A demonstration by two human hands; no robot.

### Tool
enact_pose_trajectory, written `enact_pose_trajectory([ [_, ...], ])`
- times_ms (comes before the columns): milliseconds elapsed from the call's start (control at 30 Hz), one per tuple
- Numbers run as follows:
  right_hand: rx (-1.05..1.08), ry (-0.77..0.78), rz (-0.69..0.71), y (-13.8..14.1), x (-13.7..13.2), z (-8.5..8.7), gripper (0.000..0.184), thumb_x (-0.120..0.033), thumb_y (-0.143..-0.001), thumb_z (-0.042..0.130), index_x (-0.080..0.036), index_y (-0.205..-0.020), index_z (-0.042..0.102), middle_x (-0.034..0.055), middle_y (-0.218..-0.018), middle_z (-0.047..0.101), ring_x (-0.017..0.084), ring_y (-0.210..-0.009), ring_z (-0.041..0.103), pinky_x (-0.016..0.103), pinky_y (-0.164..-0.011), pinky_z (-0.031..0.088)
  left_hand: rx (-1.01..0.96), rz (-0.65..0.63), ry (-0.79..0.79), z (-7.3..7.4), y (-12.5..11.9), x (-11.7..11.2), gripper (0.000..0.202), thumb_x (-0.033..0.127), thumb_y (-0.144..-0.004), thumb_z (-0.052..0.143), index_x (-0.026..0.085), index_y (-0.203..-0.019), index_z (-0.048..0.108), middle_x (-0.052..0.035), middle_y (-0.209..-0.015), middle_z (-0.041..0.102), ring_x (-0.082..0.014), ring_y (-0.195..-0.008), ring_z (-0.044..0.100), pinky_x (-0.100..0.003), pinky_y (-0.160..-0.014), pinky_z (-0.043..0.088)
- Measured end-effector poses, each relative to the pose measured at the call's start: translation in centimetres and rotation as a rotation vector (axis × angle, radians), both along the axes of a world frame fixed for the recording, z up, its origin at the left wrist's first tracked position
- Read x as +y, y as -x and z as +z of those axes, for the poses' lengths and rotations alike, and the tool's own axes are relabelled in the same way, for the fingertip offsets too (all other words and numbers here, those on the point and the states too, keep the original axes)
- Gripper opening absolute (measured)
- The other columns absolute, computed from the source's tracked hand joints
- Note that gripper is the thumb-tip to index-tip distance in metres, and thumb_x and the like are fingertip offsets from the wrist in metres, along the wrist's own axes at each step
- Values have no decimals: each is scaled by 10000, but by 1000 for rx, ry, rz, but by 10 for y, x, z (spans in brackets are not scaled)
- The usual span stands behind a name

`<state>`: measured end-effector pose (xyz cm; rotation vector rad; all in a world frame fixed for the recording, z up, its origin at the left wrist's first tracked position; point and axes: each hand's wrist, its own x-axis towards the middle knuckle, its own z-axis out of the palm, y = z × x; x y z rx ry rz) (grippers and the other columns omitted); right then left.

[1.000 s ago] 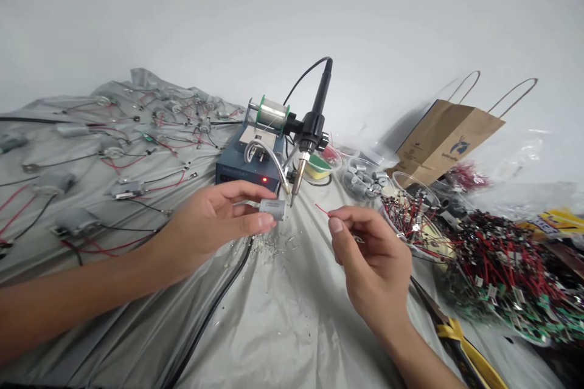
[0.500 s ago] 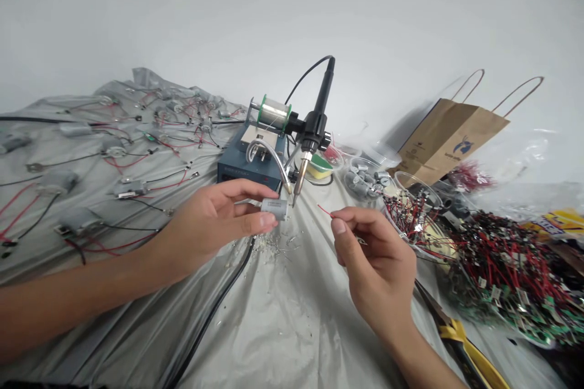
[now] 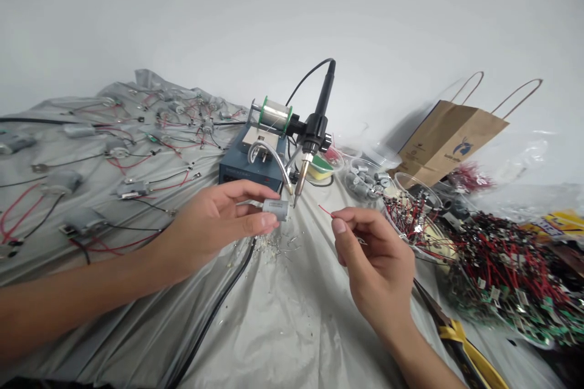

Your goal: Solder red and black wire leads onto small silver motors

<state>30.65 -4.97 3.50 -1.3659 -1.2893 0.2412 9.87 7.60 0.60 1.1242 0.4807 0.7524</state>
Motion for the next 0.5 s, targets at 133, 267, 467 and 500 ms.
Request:
enact_pose_trajectory([
  [133,-15,-15,-11,0,0,2,33,-262,-996,733,-252,-982,761,-52,-712,619,57,-522,486,185,-461,379,-4,4,-5,-2,0,1,353,369,-790,991,285,-1088,822,32,-905,864,-117,-868,821,-154,-790,631],
  [267,-20,-20,-12,1,-1,2,38,-250,-996,728,-256,-978,761,-54,-712,621,56,-517,485,185,-457,378,8,13,4,-1,1,1,376,369,-780,997,277,-1099,820,20,-904,867,-128,-863,823,-164,-782,635],
  [467,-23,-19,-11,1,-1,2,34,-243,-991,731,-257,-978,760,-53,-721,630,57,-524,488,186,-457,379,-2,24,20,1,0,-1,380,361,-760,1007,258,-1081,830,7,-918,868,-134,-855,825,-178,-794,646],
  [500,-23,-17,-12,1,-1,2,34,-243,-991,732,-257,-982,761,-53,-723,631,58,-524,487,186,-457,378,-6,22,19,1,-1,-1,377,361,-761,1007,262,-1079,831,10,-915,867,-132,-853,824,-175,-792,645],
])
